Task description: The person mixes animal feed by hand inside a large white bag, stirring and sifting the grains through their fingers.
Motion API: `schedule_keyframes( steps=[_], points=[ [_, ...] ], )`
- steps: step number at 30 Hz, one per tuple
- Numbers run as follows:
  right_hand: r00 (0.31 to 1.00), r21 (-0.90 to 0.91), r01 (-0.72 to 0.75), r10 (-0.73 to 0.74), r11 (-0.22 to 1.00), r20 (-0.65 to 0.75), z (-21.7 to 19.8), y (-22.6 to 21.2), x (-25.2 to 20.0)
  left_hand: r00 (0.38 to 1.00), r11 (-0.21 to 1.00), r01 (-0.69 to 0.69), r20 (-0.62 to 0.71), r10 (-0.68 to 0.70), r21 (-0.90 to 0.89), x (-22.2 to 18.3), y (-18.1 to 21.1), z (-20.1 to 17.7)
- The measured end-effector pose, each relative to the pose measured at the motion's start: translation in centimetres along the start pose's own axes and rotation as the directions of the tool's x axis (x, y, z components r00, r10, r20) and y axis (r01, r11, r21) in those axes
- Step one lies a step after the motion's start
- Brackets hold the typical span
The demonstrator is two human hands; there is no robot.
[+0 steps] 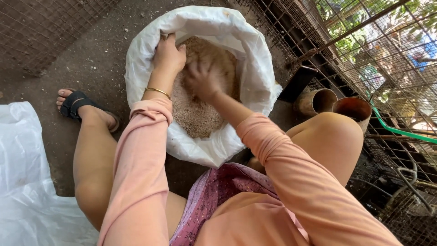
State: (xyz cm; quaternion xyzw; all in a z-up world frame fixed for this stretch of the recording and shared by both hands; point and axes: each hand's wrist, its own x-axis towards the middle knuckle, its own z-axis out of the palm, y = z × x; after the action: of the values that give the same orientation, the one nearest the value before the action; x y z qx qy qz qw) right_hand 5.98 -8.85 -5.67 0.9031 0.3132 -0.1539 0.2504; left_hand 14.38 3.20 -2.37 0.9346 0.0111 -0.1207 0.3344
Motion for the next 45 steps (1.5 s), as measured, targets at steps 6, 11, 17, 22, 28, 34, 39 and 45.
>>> schedule_keyframes(
  steps=[6,11,17,22,28,34,39,45],
  points=[
    [0.862,0.890,-0.170,0.502,0.424,-0.074,5.4,4.3,-1.2,0.892,0.930,0.307,0.280,-0.356,0.203,-5.3,0.8,3.2],
    [0.763,0.894,-0.408,0.468,-0.185,0.445,6.7,1.4,-2.7,0.815,0.803,0.576,0.183,-0.550,-0.150,-9.0,0.9,6.8],
    [0.788,0.660,-0.288,0.220,-0.694,0.576,10.8,-1.2,1.8,0.827,0.607,0.534,0.215,-0.520,-0.589,-5.4,-4.5,16.0],
    [0.775,0.816,-0.022,0.505,-0.578,0.379,2.9,0.7,-1.6,0.899,0.618,0.365,0.091,-0.428,-0.696,-5.6,-1.7,11.5],
    [0.866,0.906,-0.168,0.381,-0.388,0.324,-6.1,6.3,-6.3,0.899,0.675,0.409,0.142,-0.415,-0.615,-8.2,4.4,2.3],
    [0.905,0.838,-0.159,0.261,-0.523,0.335,-9.2,8.5,-9.8,0.875,0.574,0.449,0.207,-0.438,-0.685,-12.8,8.8,-3.2],
    [0.857,0.697,-0.195,0.226,-0.691,0.464,-11.0,8.8,-11.3,0.852,0.513,0.498,0.283,-0.440,-0.699,-13.1,7.1,-2.6],
    [0.898,0.899,-0.214,0.285,-0.381,0.335,-9.5,7.8,-9.6,0.878,0.493,0.434,0.232,-0.418,-0.755,-11.3,6.6,-1.2]
  ],
)
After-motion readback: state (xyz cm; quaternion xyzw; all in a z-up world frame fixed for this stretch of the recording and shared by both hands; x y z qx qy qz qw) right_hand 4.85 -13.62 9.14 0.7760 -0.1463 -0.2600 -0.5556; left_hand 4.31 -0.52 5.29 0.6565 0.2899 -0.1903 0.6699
